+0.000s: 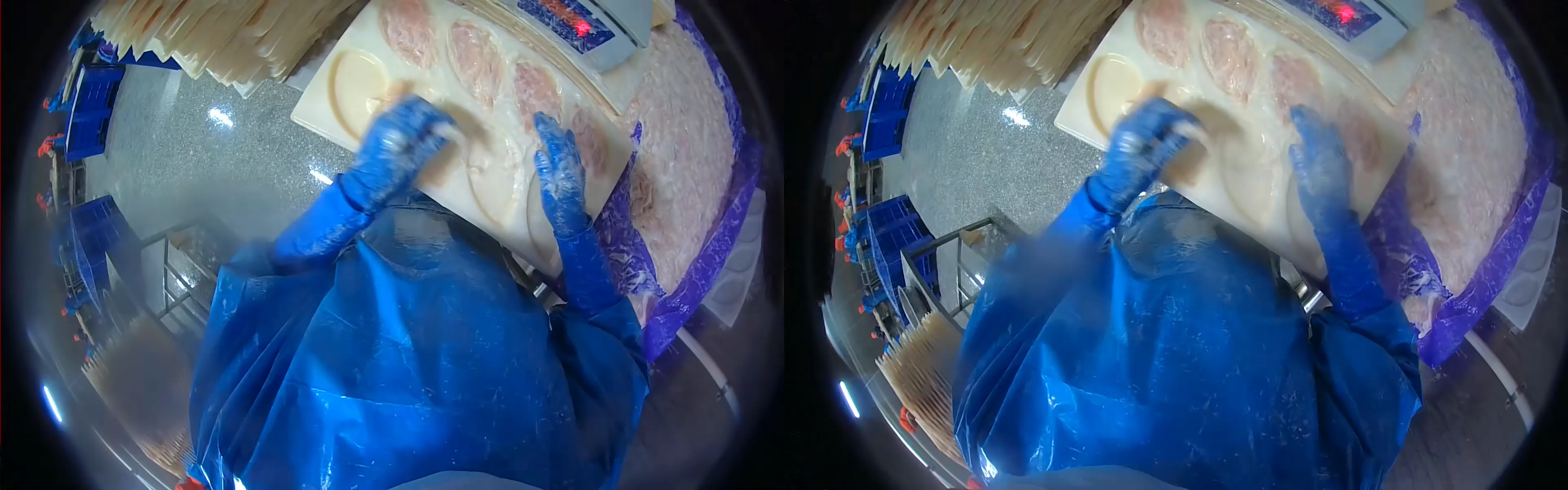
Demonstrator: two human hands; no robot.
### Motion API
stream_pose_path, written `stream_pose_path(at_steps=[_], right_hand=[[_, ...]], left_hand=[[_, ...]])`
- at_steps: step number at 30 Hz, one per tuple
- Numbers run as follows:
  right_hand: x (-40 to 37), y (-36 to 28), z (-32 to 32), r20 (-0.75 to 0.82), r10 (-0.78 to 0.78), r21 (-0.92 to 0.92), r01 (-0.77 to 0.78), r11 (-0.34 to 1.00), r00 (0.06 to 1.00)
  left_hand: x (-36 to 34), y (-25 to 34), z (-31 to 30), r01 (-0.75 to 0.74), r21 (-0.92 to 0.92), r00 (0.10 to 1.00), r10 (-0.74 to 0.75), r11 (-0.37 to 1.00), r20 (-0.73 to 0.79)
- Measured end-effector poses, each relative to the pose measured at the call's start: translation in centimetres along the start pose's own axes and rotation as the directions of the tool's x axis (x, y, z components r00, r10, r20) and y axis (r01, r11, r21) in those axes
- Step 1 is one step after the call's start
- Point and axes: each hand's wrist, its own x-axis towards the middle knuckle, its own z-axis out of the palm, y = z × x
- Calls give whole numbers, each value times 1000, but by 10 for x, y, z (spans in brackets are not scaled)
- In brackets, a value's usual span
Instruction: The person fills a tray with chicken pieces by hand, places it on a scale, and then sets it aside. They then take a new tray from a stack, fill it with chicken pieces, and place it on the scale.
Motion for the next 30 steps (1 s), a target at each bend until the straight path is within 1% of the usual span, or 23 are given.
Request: stream_pose_path(at_steps=[1, 2, 3, 5, 7, 9, 10, 11, 13, 14, 15, 17, 18, 19, 20, 22, 23, 24, 25, 26, 27, 29, 30], right_hand=[[-3, -1, 2, -94, 133, 263, -104, 959, 987], [-5, -4, 3, -146, 283, 517, -171, 839, 948], [-7, -11, 0, -145, 285, 516, -174, 839, 947], [-11, -29, -12, -292, 245, 348, -135, 928, 925], [-32, -29, -14, -293, 296, 395, -167, 903, 909], [-51, -30, -22, -320, 328, 435, -170, 884, 889], [-62, -33, -28, -329, 384, 431, -224, 874, 863], [-68, -32, -30, -331, 449, 432, -290, 854, 830], [-71, -30, -26, -396, 469, 470, -264, 842, 790], [-79, -31, -27, -431, 486, 496, -251, 832, 761], [-91, -33, -31, -464, 506, 511, -247, 824, 727], [-99, -36, -47, -293, 498, 506, -310, 805, 816], [-103, -34, -52, -316, 482, 469, -307, 828, 817], [-103, -28, -60, -337, 453, 434, -290, 853, 825], [-102, -12, -72, -347, 459, 426, -299, 854, 818], [-103, 27, -100, -394, 585, 281, -513, 811, 709], [-108, 50, -110, -424, 637, 214, -612, 762, 644], [-109, 72, -118, -454, 679, 142, -705, 695, 577], [-107, 95, -119, -445, 653, 126, -679, 724, 613], [-104, 118, -120, -434, 624, 111, -649, 753, 650], [-103, 142, -115, -430, 630, 113, -654, 748, 647], [-102, 180, -102, -226, 616, 128, -604, 786, 754], [-105, 183, -107, -217, 612, 127, -600, 790, 761]], left_hand=[[4, 4, -5, 70, -181, 978, -103, 981, -179], [12, 5, -22, -37, 156, 982, 65, 987, -180], [18, 3, -37, -142, 474, 966, 226, 869, -124], [11, -25, -33, -129, 497, 977, 197, 858, -87], [7, -40, -32, -142, 528, 981, 190, 838, -37], [11, -42, -43, -60, 382, 989, 4, 922, 146], [20, -62, -51, -131, 234, 978, 87, 963, 187], [31, -36, -59, 398, -491, 914, -289, 775, 285], [79, 6, -76, 239, -296, 965, -195, 925, 173], [111, 39, -84, 107, -247, 990, -80, 963, 118], [149, 32, -85, -87, -299, 996, 92, 950, 2], [207, 69, -66, -189, -268, 979, 159, 945, -130], [228, 45, -58, -190, -298, 981, 167, 935, -102], [249, 10, -52, -299, 98, 942, 310, 949, -124], [263, -6, -43, -351, 486, 888, 449, 800, -97], [222, 17, 9, -504, 236, 860, 509, 831, 47], [196, 20, 38, -503, 271, 860, 505, 820, 71], [175, 22, 64, -405, 44, 912, 400, 913, 95], [158, 23, 82, -344, 22, 929, 337, 939, 151], [146, 20, 97, -342, 39, 927, 330, 939, 179], [138, 26, 106, -370, 67, 913, 349, 927, 210], [126, 39, 114, -293, -13, 933, 288, 956, 218], [124, 41, 109, -284, -9, 937, 280, 959, 211]])
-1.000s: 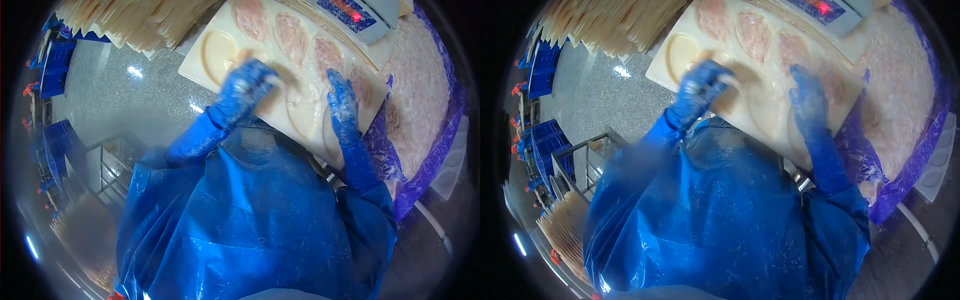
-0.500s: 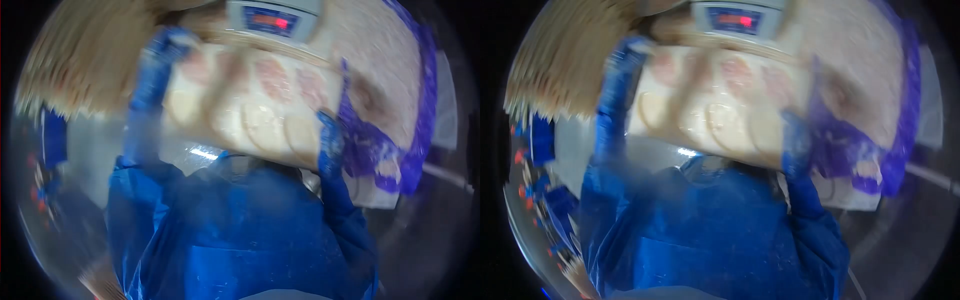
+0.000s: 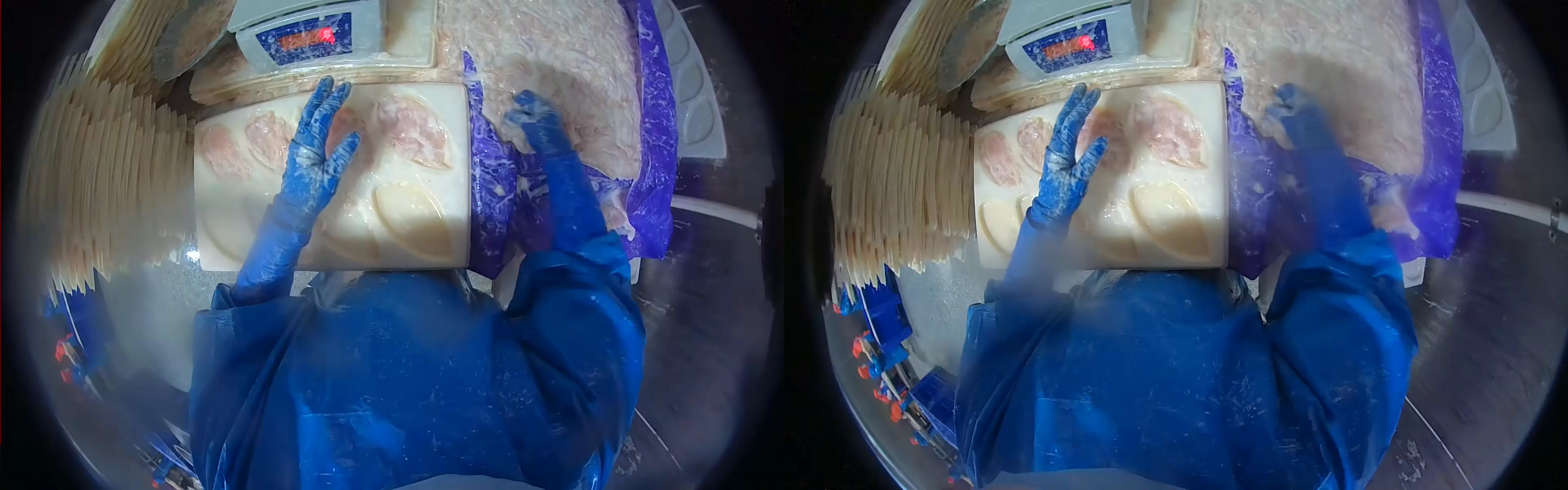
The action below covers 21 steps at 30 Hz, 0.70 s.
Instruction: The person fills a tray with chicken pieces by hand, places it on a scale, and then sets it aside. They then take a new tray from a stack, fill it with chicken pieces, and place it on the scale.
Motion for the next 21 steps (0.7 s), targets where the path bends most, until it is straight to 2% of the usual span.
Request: stream_pose_path(at_steps=[2, 3, 5, 6, 8, 9, 10, 11, 13, 14, 15, 17, 19, 20, 21], right_hand=[[-2, -5, -21, 109, 26, 383, -66, 922, 994], [-4, -11, -32, 120, 18, 380, -62, 923, 993], [-11, -22, -51, 141, 219, 515, -260, 817, 966], [-8, -18, -51, 148, 217, 514, -263, 817, 965], [-1, -10, -50, -21, 96, 462, -75, 884, 995], [-4, -17, -41, -27, 92, 459, -70, 886, 995], [-10, -27, -20, -58, 23, -28, -25, 999, 998], [-18, -26, -1, -54, -51, -510, 16, 860, 997], [2, 31, 19, -58, -109, -519, 63, 852, 992], [15, 67, 22, -43, -28, -217, 18, 976, 999], [23, 83, 23, 2, 42, 108, -42, 993, 999], [9, 52, -4, -38, 8, 66, -5, 998, 999], [-11, 2, -48, -75, -13, 24, 15, 1000, 997], [-17, -27, -71, 32, 152, 482, -149, 864, 988], [-25, -45, -82, 202, 248, 807, -304, 506, 947]], left_hand=[[-7, 3, -10, -26, -49, 999, 24, 998, -45], [-13, 2, -16, -17, -49, 998, 14, 999, -57], [-26, 0, -25, 94, -88, 992, -101, 992, -74], [-30, 4, -27, 100, -73, 991, -106, 992, -81], [-39, 4, -25, 112, -122, 990, -122, 986, -77], [-41, 4, -23, 110, -169, 989, -126, 979, -83], [-45, 4, -21, 106, -171, 989, -122, 979, -85], [-50, 1, -17, 107, -176, 992, -116, 979, -44], [-54, 5, -15, 102, -181, 994, -106, 978, -12], [-54, 10, -17, 67, -115, 998, -66, 991, 16], [-54, 16, -20, 34, -49, 998, -32, 998, 46], [-59, 16, -22, 49, -78, 998, -51, 996, -28], [-72, 0, -22, 95, -315, 990, -124, 944, -71], [-77, -3, -24, 124, -292, 985, -153, 948, -76], [-79, -2, -24, 133, -289, 984, -160, 948, -73]])
